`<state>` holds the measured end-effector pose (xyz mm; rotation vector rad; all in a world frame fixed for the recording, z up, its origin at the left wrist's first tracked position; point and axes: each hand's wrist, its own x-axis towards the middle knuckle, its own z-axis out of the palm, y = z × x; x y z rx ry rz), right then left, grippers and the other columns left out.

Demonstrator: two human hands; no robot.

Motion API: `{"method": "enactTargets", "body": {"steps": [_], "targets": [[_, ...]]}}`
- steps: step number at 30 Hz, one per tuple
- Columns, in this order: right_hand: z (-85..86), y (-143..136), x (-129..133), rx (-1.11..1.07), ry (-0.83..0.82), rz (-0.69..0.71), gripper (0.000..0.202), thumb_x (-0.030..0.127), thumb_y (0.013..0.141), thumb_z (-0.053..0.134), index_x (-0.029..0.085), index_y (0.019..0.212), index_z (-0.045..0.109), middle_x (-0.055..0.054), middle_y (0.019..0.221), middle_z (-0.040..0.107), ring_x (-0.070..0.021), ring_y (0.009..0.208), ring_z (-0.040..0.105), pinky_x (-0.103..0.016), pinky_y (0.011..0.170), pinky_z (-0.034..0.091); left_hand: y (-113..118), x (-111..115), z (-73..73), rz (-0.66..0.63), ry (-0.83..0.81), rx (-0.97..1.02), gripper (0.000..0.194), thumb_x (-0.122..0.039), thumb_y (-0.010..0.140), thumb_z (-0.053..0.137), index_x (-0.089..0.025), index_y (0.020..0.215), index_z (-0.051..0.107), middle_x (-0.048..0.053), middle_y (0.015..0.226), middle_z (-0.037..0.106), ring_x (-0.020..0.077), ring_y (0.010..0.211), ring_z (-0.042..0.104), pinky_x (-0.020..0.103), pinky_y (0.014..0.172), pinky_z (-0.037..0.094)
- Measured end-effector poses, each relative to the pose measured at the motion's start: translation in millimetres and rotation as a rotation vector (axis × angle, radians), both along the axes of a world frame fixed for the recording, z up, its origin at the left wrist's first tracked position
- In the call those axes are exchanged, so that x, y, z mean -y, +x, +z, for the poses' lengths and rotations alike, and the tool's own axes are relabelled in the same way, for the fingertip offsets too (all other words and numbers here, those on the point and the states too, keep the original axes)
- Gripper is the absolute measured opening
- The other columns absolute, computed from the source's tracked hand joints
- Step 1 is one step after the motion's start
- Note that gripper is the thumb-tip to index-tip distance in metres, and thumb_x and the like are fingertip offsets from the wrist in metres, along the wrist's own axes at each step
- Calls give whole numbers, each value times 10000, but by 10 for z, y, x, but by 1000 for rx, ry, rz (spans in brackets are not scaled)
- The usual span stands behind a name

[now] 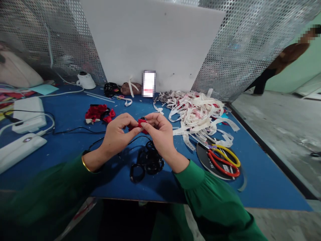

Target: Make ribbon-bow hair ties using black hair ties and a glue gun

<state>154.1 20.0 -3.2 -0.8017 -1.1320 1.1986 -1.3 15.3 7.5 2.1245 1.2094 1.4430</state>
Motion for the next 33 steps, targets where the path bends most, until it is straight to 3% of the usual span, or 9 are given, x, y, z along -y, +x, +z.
{"method": "enactTargets", "body": {"steps": [13,20,23,33], "targets": [[-7,1,4,-7,-12,11,231,265,713,840,221,876,683,37,731,699,-109,652,630,-249,639,523,3,6,8,18,5,-31,188,-125,791,743,-185,648,637,0,690,601,167,720,550,321,667,425],[18,30,-27,-59,-21,-48,239,263,685,853,222,863,698,34,742,704,-106,679,631,-232,632,509,-14,-7,16,52,-20,51,120,-299,759,834,-216,805,760,7,790,635,167,763,591,326,717,468],[25,27,-29,-73,-34,-55,240,254,672,857,217,851,702,36,727,700,-96,663,620,-228,645,512,-20,-9,13,48,-17,57,99,-265,868,717,-216,788,750,5,770,629,159,763,588,322,729,469],[14,-4,12,-32,-62,-3,259,279,696,849,218,878,675,36,742,686,-109,663,622,-257,666,532,-3,-14,8,15,-18,-90,158,-215,846,715,-193,700,658,4,722,605,175,755,562,329,711,436]]}}
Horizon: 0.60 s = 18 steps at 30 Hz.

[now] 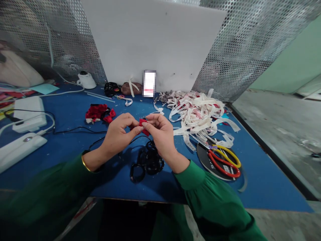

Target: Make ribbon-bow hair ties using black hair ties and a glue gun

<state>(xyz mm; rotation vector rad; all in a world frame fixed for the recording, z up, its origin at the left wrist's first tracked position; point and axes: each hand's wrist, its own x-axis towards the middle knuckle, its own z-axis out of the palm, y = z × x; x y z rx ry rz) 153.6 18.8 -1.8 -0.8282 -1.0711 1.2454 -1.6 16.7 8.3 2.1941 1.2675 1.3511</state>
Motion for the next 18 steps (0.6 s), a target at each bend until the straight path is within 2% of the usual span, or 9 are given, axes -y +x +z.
{"method": "enactTargets", "body": {"steps": [11,14,18], "targets": [[-6,-2,-1,-4,7,15,246,276,693,856,217,863,689,33,742,697,-101,662,621,-239,648,523,-1,12,8,-11,52,-9,177,-186,846,713,-189,682,649,11,720,597,184,774,563,332,715,435],[11,12,-11,-21,-15,0,247,282,683,855,221,862,694,30,746,697,-110,667,626,-256,659,534,-5,13,-2,-26,5,62,219,-267,887,695,-204,679,668,3,702,598,173,757,577,325,715,449],[27,37,-38,-80,-47,-18,251,273,662,863,223,850,705,41,709,680,-102,646,611,-254,659,532,-34,8,-17,-45,-106,236,438,-448,1027,452,-215,770,719,30,746,647,170,755,609,337,730,476]]}}
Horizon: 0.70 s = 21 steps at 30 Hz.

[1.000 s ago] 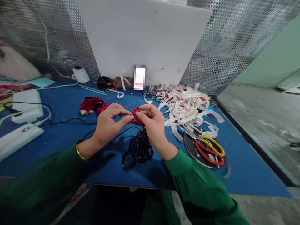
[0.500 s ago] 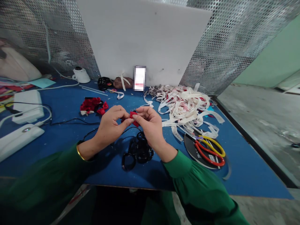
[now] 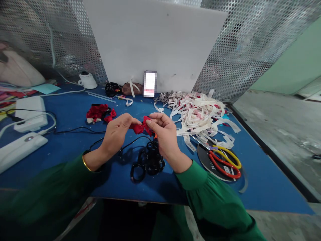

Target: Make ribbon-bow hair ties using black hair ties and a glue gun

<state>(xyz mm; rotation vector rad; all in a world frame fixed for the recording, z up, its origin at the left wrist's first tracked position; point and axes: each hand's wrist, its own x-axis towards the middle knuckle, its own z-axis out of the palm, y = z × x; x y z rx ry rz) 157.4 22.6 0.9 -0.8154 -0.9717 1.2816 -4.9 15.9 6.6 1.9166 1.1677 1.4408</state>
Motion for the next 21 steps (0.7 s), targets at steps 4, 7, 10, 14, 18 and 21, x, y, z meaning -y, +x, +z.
{"method": "enactTargets", "body": {"steps": [4,7,10,14,18,21], "targets": [[-13,2,-8,12,-2,13,246,283,680,856,225,864,703,39,720,685,-104,648,618,-260,667,535,-1,-7,6,31,-5,-33,329,-438,962,584,-212,766,721,22,730,654,164,713,597,323,690,471],[-19,-9,7,33,4,17,258,286,682,856,222,872,694,30,749,701,-114,669,634,-266,672,539,25,0,11,40,42,-128,169,-346,823,761,-206,742,711,3,710,648,154,686,577,301,655,459],[-15,-20,23,47,12,17,270,284,671,864,218,868,691,27,761,707,-112,675,633,-255,656,532,43,8,11,26,43,-151,118,-270,812,753,-200,735,698,2,712,639,155,695,580,301,662,461],[-15,-30,32,60,29,32,271,288,674,868,216,867,692,35,732,691,-99,648,609,-239,635,518,41,11,24,-9,59,-145,165,-192,802,722,-191,667,627,-10,679,584,147,675,555,301,657,447],[-26,-36,31,74,28,41,271,299,672,865,219,862,690,35,721,687,-105,632,599,-251,629,519,33,14,46,-27,86,-158,199,-172,798,704,-198,631,598,-11,653,560,154,681,545,304,657,440],[-34,-41,30,85,28,45,273,299,673,862,218,860,681,34,726,686,-109,642,604,-257,643,523,30,17,53,-24,102,-165,217,-160,797,689,-201,613,580,-10,644,555,160,685,542,307,653,436]]}}
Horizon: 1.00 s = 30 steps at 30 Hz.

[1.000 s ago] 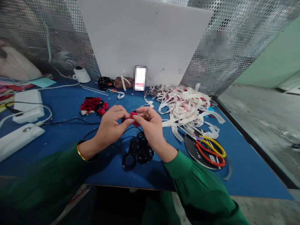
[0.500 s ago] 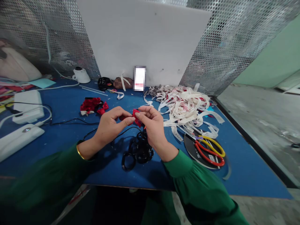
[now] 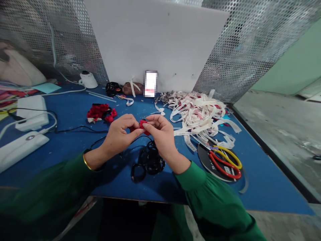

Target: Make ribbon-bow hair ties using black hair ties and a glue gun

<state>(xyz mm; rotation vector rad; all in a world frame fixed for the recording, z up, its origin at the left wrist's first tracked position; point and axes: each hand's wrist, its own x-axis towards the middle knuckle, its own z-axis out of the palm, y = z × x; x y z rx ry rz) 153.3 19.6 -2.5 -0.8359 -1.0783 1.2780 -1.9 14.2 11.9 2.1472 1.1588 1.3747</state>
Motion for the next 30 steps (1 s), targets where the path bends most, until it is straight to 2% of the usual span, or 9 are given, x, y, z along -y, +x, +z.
{"method": "enactTargets", "body": {"steps": [6,11,14,16,22,30], "targets": [[-7,-14,6,8,1,-1,268,292,670,861,219,859,685,35,725,684,-107,640,598,-255,640,523,2,-12,-14,-1,20,-17,254,-144,794,684,-203,585,554,-15,621,539,161,680,527,312,649,419],[27,17,-7,-46,-24,-10,270,290,651,878,221,845,703,32,728,702,-109,649,622,-248,630,524,7,-12,-32,-14,-40,65,192,-238,826,722,-205,649,655,-12,661,587,153,682,551,311,665,442],[40,46,-27,-105,-38,-11,259,265,651,880,219,844,714,41,712,700,-94,651,626,-229,645,520,-4,2,-27,-39,-116,160,313,-373,948,594,-212,699,694,6,686,615,156,683,571,320,671,463],[37,51,-35,-125,-50,-13,251,253,648,878,217,841,721,44,704,699,-88,645,623,-224,649,516,-10,8,-22,-35,-153,210,387,-403,994,505,-210,725,705,14,701,628,157,692,581,321,678,470],[30,11,-17,-105,-53,2,258,258,643,875,214,839,712,35,712,715,-102,642,634,-234,631,518,9,-9,-34,47,-126,80,163,-299,820,745,-189,711,694,-11,669,631,137,632,538,296,613,419],[7,3,12,-37,-10,12,278,274,664,862,205,867,685,48,700,689,-90,621,608,-228,631,509,10,20,7,33,2,-9,204,-156,822,686,-182,640,598,-21,643,553,135,656,526,289,650,413]]}}
